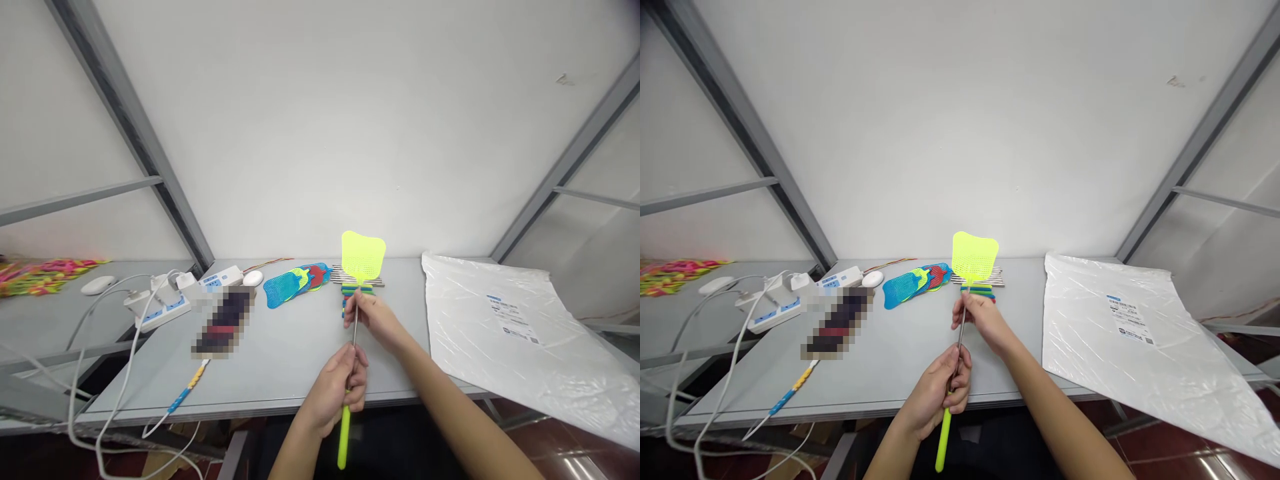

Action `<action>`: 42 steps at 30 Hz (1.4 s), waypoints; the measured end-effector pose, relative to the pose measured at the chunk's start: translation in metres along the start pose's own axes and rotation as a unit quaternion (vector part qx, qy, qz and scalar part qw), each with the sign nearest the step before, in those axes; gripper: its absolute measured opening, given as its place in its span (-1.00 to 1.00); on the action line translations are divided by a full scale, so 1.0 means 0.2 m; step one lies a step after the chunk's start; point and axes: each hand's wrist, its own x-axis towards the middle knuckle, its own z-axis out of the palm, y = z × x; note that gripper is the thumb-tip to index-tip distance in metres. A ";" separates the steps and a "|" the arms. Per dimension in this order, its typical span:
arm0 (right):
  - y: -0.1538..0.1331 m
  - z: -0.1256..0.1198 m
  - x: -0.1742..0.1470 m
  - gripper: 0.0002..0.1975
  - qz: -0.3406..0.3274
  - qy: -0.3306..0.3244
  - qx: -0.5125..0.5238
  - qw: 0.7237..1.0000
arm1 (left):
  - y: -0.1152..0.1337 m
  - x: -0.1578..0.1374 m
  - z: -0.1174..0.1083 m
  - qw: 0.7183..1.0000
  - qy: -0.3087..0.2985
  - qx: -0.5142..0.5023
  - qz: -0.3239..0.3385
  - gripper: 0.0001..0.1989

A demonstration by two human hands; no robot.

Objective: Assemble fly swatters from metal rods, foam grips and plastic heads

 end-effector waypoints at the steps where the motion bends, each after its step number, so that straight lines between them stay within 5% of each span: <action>1: 0.03 0.02 -0.03 -0.53 0.006 -0.010 -0.004 1.000 | 0.00 0.00 0.00 1.000 0.009 -0.008 0.003 -0.68; 5: 0.13 0.04 -0.06 -0.51 0.004 0.009 -0.003 1.000 | -0.01 0.02 -0.01 0.999 0.022 -0.030 -0.006 -0.68; 13: 0.18 0.04 0.11 -0.53 -0.036 0.148 0.010 0.988 | 0.02 0.06 -0.03 0.996 0.059 -0.060 -0.004 -0.67; 22: 0.21 0.09 0.01 -0.52 0.001 0.083 0.019 0.996 | 0.02 0.05 -0.02 0.997 0.065 -0.049 0.015 -0.66; 31: 0.14 0.01 0.07 -0.52 -0.070 0.179 0.050 0.980 | 0.07 0.01 -0.03 0.996 0.015 0.080 -0.037 -0.65; 37: 0.17 0.03 0.03 -0.46 -0.048 0.134 -0.004 0.990 | 0.26 0.02 -0.07 0.964 0.073 0.252 -0.039 -0.65; 42: 0.13 -0.01 0.08 -0.46 -0.076 0.177 -0.001 0.981 | 0.29 0.01 -0.04 0.930 0.109 0.349 -0.045 -0.61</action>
